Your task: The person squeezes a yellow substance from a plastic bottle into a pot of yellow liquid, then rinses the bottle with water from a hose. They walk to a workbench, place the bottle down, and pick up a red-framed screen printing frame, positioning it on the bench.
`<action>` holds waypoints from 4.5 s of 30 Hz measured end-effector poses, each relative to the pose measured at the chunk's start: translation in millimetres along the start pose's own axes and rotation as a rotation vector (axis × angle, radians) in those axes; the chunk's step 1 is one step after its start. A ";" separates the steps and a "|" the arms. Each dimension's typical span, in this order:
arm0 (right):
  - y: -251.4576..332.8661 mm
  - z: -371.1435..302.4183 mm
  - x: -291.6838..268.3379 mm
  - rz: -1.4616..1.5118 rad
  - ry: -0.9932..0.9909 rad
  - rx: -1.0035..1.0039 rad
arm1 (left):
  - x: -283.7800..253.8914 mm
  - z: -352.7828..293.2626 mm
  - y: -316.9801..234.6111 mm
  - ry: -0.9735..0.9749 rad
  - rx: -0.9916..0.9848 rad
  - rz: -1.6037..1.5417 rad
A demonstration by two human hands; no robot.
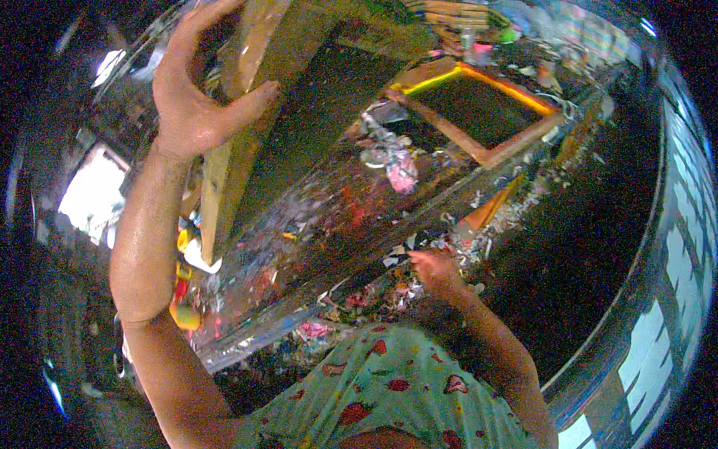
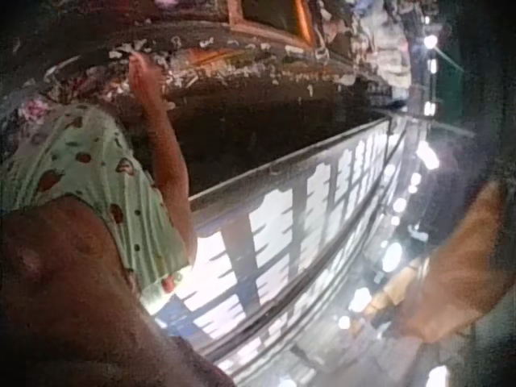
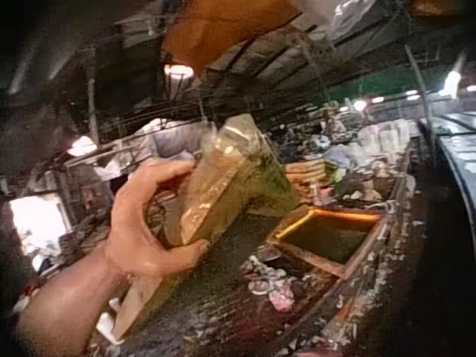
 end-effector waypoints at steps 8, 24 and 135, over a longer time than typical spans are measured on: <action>155.1 92.1 -16.7 0.004 -0.160 -0.299 | 88.8 55.1 31.4 -0.037 -0.190 -0.345; 183.8 217.1 -11.8 0.336 -0.488 -0.044 | 181.3 120.5 108.6 -0.343 -0.364 -0.098; -966.0 -34.6 -1561.3 -0.386 -1.701 0.610 | 1840.5 1237.7 122.0 0.326 -0.957 -2.110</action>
Point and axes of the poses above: each hand's wrist, its own z-axis towards the middle knuckle, its own x-axis out of the palm, y = z × x, the point moved 1 cm from there along z, towards the middle knuckle, and after that the axes turned 12 degrees about -z, right-handed, at the moved point
